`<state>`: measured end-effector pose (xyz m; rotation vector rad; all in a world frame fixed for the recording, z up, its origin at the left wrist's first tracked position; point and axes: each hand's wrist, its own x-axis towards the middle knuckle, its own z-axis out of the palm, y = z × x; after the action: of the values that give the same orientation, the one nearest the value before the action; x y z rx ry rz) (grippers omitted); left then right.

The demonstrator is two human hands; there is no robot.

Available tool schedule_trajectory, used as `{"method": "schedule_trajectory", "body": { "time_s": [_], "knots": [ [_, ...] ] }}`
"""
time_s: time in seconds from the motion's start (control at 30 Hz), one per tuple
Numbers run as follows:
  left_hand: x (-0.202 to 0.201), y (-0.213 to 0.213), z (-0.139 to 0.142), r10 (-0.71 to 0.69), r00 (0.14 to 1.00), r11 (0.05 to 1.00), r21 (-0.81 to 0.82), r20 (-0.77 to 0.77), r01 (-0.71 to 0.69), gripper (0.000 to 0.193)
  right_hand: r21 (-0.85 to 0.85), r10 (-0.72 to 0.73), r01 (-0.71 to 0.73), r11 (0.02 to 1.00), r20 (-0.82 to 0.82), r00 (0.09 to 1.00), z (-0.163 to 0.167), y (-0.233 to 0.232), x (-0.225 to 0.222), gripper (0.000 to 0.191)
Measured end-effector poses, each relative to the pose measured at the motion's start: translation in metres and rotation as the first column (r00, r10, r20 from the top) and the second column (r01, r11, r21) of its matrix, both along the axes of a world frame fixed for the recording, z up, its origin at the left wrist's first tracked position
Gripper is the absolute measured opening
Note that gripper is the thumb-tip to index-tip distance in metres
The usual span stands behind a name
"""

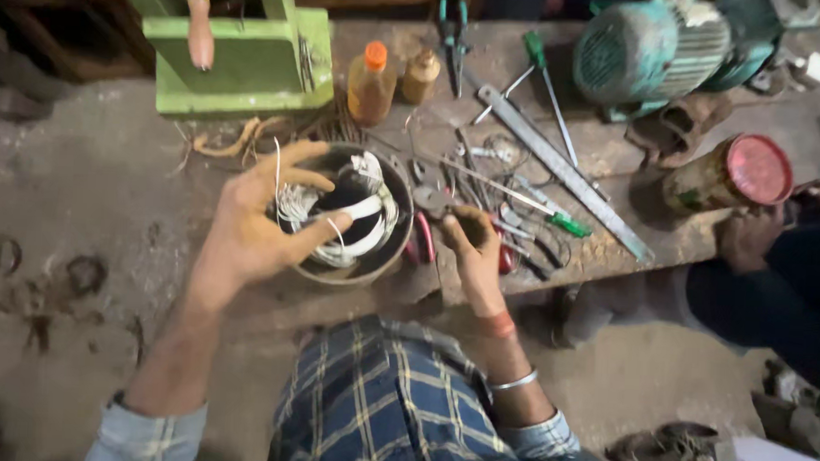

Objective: The person files the inner surface of a cylindrical motor stator, then places a coil of white wire into the stator and uses pliers to adjust and secure the wire inside. The work is performed at a cluttered workshop bench with various tools visible.

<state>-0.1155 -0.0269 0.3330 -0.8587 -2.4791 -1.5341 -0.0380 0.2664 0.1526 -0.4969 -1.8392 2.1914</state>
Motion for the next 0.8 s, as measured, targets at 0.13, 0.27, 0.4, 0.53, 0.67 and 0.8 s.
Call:
{"method": "schedule_trajectory", "body": {
  "time_s": [0.13, 0.27, 0.4, 0.53, 0.67, 0.8],
  "knots": [
    [-0.004, 0.002, -0.009, -0.036, 0.999, 0.999, 0.01, 0.007, 0.036, 0.029, 0.444, -0.1, -0.004, 0.896, 0.211, 0.972, -0.034, 0.031, 0.048, 0.029],
    [0.0, 0.004, -0.017, -0.006, 1.0, 0.999, 0.048, 0.007, 0.006, 0.021, 0.679, -0.113, 0.013, 0.734, 0.103, 0.988, -0.027, 0.036, 0.061, 0.027],
    [0.002, 0.005, -0.018, 0.001, 1.0, 0.997, 0.075, -0.012, 0.0, 0.02, 0.96, -0.02, 0.155, 0.232, -0.155, 0.988, -0.005, 0.042, 0.038, 0.034],
    [0.0, 0.007, -0.021, 0.031, 0.997, 0.996, 0.084, -0.07, -0.025, 0.025, 0.993, 0.053, 0.058, 0.104, -0.064, 0.997, 0.015, 0.079, 0.015, 0.04],
    [0.002, 0.009, -0.027, 0.03, 0.998, 0.981, 0.194, -0.058, -0.018, 0.043, 0.858, 0.184, -0.347, 0.379, 0.298, 0.937, 0.021, 0.108, 0.008, 0.032],
    [0.007, 0.007, -0.034, -0.033, 0.999, 0.936, 0.351, 0.009, 0.027, 0.072, 0.875, 0.299, -0.336, 0.349, 0.235, 0.925, 0.029, 0.109, 0.013, 0.04]
  ]
}}
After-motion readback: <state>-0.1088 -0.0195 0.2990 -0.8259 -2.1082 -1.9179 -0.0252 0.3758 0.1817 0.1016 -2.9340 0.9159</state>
